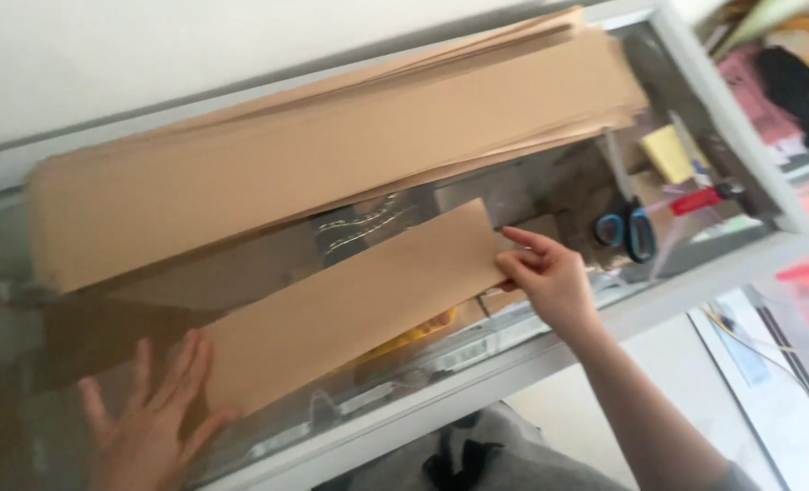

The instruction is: The person is manually making paper bags by folding brown paper, cutting it with scissors, and using a lighter to finish the edges.

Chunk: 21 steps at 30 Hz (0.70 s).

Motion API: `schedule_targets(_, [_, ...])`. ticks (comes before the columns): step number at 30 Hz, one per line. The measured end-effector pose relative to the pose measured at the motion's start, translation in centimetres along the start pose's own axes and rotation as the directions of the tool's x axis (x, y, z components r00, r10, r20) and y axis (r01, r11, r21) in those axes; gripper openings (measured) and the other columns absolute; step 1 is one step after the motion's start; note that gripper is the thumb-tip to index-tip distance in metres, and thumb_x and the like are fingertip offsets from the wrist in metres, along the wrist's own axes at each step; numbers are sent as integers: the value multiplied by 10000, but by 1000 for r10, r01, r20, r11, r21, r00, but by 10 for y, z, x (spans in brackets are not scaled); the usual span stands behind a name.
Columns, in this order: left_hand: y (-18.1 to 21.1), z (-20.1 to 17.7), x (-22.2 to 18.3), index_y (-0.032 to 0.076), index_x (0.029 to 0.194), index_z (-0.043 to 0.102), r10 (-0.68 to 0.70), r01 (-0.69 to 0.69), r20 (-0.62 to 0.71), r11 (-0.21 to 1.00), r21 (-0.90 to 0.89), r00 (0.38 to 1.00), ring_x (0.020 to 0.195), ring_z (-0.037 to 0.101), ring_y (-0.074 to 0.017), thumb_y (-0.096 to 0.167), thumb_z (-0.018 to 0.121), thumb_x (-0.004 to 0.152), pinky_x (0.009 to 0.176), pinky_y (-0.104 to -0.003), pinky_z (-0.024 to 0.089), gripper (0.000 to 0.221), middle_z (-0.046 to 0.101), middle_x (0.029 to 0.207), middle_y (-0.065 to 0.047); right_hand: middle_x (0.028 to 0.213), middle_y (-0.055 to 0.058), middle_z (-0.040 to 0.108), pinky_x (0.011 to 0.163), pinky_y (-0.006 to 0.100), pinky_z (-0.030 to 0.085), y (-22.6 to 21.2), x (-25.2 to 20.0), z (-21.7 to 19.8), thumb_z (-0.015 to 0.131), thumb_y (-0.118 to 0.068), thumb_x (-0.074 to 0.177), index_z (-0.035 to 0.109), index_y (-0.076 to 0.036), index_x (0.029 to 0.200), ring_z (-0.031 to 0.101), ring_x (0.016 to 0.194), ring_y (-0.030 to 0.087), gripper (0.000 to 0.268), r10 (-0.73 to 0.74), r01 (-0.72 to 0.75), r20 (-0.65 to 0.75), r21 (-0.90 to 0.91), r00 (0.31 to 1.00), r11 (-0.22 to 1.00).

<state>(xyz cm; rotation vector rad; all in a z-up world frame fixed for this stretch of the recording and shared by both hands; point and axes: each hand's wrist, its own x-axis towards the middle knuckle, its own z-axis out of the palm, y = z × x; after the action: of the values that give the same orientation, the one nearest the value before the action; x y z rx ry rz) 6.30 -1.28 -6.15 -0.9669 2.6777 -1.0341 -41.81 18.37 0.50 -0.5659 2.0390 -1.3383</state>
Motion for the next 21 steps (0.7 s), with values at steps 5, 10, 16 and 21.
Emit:
schedule_targets(5, [8,-6,21,450,1628,-301,145,295,868,903,-312,475,1651,-275,-298,1057,259,728,1192,-756,-182,1222,-342,1746,225,982,90,799,647,261,631,6,-22,-34,675,-73,1031,728,-15,1205,706,697,137,192,-237,239,-326,-33,915,970])
schedule_targets(10, [31,-45,58,394,1635,-294,214,241,804,883,-402,555,1627,-262,-314,1002,148,777,1179,-767,-136,1141,-372,1750,140,1055,73,453,676,266,475,28,23,-125,725,-74,989,534,-41,1272,468,824,142,343,-308,110,-679,-319,667,941])
schedule_targets(16, [81,-103,90,306,1648,148,97,196,372,712,-674,923,1581,71,-337,848,302,911,1173,-764,37,928,68,1756,74,1124,178,569,778,463,518,97,107,-224,839,-289,1051,609,1,1225,613,873,312,409,-512,37,-521,-676,683,736])
schedule_targets(21, [77,-114,95,257,1544,520,-172,243,184,450,-859,968,1555,284,-337,796,603,839,1217,-720,43,892,436,1662,96,942,131,754,772,382,565,33,76,-143,798,-55,1156,736,11,1139,718,820,227,92,-730,395,-362,-659,580,640])
